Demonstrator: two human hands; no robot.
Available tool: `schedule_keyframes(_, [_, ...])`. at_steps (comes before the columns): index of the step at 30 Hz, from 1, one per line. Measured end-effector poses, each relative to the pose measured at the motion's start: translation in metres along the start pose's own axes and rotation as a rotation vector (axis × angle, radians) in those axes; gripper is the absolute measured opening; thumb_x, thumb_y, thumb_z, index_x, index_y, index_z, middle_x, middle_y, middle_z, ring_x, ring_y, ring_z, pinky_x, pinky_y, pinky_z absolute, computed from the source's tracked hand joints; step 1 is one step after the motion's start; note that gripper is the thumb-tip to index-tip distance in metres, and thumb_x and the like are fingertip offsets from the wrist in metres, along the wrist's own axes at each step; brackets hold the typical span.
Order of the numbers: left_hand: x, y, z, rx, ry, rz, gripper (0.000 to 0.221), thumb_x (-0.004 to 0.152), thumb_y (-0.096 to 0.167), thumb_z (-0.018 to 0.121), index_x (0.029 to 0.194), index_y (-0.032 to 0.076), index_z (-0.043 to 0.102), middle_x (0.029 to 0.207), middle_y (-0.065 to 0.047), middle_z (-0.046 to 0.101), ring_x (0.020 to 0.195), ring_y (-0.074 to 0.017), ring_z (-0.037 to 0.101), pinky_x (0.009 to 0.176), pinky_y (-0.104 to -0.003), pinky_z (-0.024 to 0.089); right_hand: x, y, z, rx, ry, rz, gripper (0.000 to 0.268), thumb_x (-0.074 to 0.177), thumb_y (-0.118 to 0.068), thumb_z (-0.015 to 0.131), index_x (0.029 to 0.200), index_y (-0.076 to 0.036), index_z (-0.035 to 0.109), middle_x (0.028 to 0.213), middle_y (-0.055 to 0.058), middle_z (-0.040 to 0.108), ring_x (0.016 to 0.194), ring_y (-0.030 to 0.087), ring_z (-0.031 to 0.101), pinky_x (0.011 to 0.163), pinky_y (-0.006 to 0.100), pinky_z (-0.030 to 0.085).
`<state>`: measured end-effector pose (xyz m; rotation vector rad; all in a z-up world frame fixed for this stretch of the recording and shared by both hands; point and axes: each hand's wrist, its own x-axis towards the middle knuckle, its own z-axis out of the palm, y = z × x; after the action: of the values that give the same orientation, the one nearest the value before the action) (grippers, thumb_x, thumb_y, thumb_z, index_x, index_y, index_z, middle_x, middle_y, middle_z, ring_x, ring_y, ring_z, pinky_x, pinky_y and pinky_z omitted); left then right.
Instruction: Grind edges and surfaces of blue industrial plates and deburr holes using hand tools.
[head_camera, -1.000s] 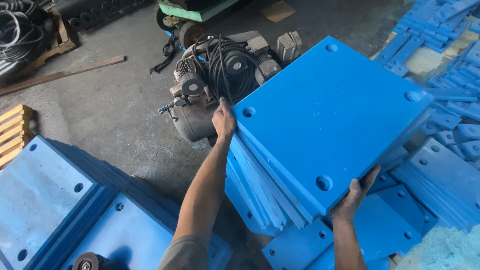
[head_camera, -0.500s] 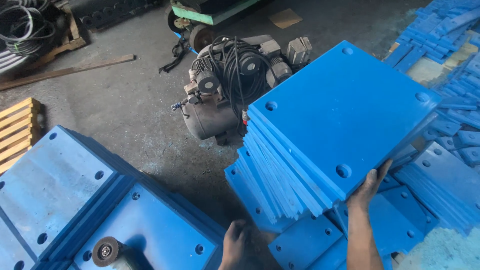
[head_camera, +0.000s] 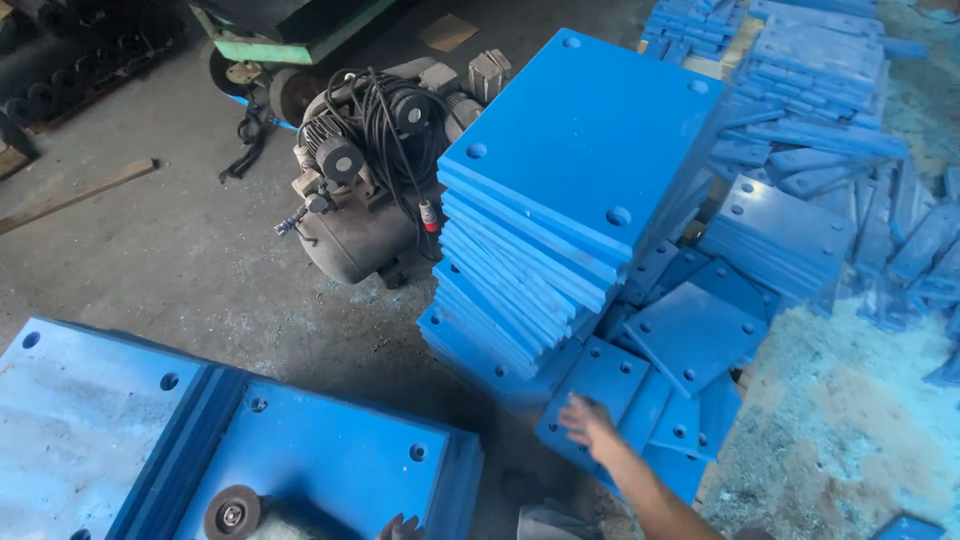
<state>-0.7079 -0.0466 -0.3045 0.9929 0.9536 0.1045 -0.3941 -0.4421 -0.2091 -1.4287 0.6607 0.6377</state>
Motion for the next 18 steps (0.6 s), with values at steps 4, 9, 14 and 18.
schedule_keyframes(4, [-0.001,-0.051,0.021,0.133,0.178,0.778,0.046,0.105,0.026,0.059,0.138,-0.006,0.057,0.13,-0.028,0.067,0.118,-0.0346,0.066,0.103,-0.045,0.051,-0.154,0.05,0.095,-0.189,-0.559,0.113,0.08,0.087,-0.067,0.061,0.143,-0.011,0.058,0.123,0.011,0.077,0.106,0.023,0.074,0.087,0.039,0.06])
schedule_keyframes(9, [-0.218,0.101,0.13,0.54,0.152,1.046,0.06,0.103,0.034,0.047,0.153,0.0,0.045,0.153,-0.032,0.044,0.142,-0.0443,0.044,0.119,-0.05,0.032,-0.291,0.067,0.185,-0.056,-0.94,0.161,0.09,0.09,-0.078,0.045,0.162,-0.026,0.031,0.157,0.009,0.044,0.136,0.023,0.049,0.108,0.042,0.04])
schedule_keyframes(14, [-0.232,0.09,0.111,0.686,0.111,1.296,0.072,0.103,0.044,0.028,0.158,-0.002,0.033,0.165,-0.032,0.024,0.156,-0.0456,0.021,0.126,-0.056,0.011,-0.367,0.052,0.193,0.176,-1.088,-0.023,0.096,0.09,-0.083,0.035,0.166,-0.028,0.013,0.177,0.003,0.007,0.162,0.023,0.012,0.13,0.044,0.011])
schedule_keyframes(18, [-0.21,0.016,0.11,1.936,0.881,0.839,0.082,0.101,0.057,0.031,0.161,0.001,0.028,0.169,-0.026,0.019,0.157,-0.0422,0.014,0.124,-0.056,0.009,-0.391,0.068,0.175,-0.003,-1.127,-0.24,0.089,0.096,-0.079,0.035,0.168,-0.032,0.012,0.177,0.01,0.01,0.163,0.03,0.012,0.13,0.047,0.011])
